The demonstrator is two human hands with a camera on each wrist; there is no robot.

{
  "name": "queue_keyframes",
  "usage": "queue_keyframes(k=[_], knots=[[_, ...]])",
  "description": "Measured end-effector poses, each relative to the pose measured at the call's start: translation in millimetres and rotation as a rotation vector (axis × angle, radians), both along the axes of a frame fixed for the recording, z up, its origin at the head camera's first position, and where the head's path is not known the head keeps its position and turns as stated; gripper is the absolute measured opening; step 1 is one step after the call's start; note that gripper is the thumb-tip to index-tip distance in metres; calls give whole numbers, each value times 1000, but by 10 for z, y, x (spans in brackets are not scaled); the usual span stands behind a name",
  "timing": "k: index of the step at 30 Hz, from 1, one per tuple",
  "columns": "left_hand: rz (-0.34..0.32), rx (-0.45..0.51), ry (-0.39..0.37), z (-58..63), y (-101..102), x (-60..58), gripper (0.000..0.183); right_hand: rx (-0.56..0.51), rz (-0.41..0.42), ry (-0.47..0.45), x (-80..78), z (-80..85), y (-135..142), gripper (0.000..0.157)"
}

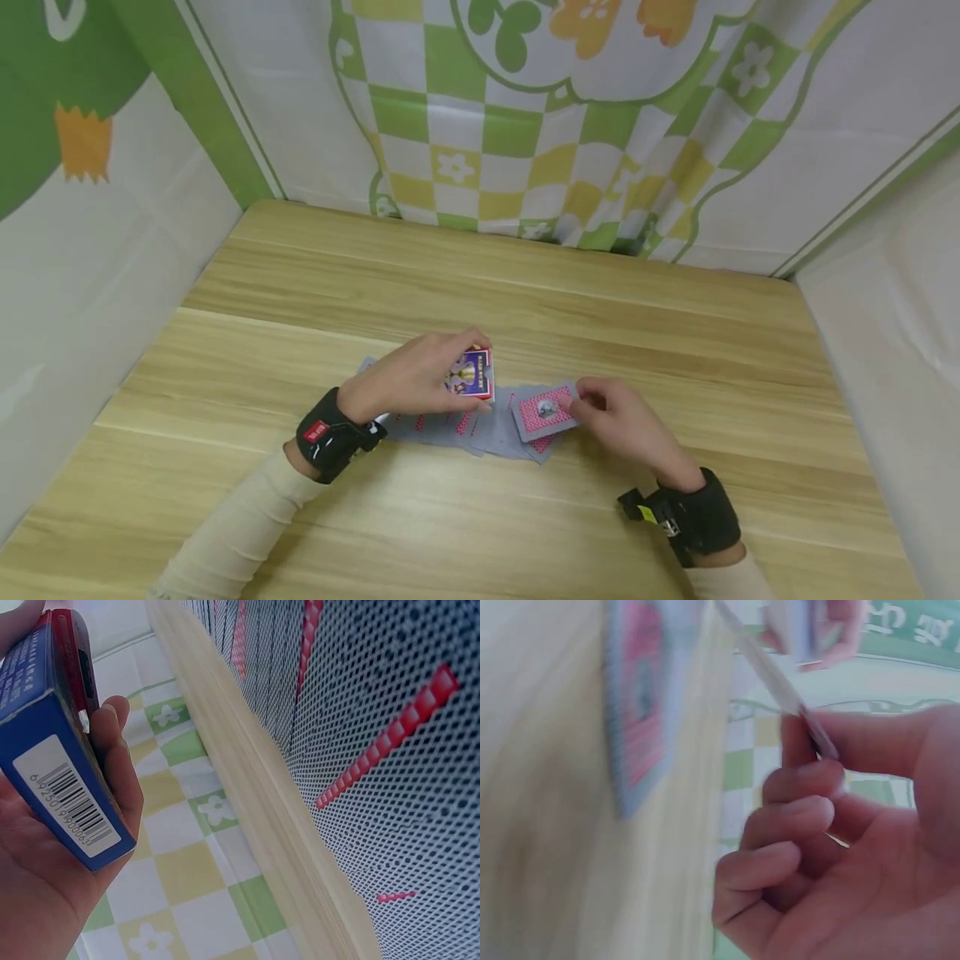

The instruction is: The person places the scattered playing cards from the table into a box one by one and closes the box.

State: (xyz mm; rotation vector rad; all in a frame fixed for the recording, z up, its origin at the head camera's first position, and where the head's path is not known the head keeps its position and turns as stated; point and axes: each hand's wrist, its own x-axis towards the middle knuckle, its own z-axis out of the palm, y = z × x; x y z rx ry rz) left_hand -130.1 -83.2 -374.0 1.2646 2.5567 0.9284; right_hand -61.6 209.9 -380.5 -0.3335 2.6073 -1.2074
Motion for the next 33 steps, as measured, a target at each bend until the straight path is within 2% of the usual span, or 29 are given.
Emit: queue_keyframes(k=[5, 9, 11, 18, 25, 30, 33], knots=[[3, -4, -1, 13, 8, 14, 68, -114, -86, -50, -43, 192, -46, 19], [6, -9, -3, 8, 9, 23, 70, -164, -130, -73, -68, 253, -112, 29], [2, -6, -3, 1, 12, 23, 71, -173, -130, -70, -77, 258, -149, 29], [-24, 18, -10, 2, 28, 27, 69, -165, -113, -62, -115, 223, -244, 26], [-35, 8, -13, 2, 41, 40, 67, -196, -105, -16, -121, 133, -453, 10], [-36, -8, 15, -11, 59, 49, 65, -233, -136, 9, -140, 22, -695, 17], [-23, -12, 31, -13, 54, 53, 65, -269, -145, 29, -147, -29, -798, 13]])
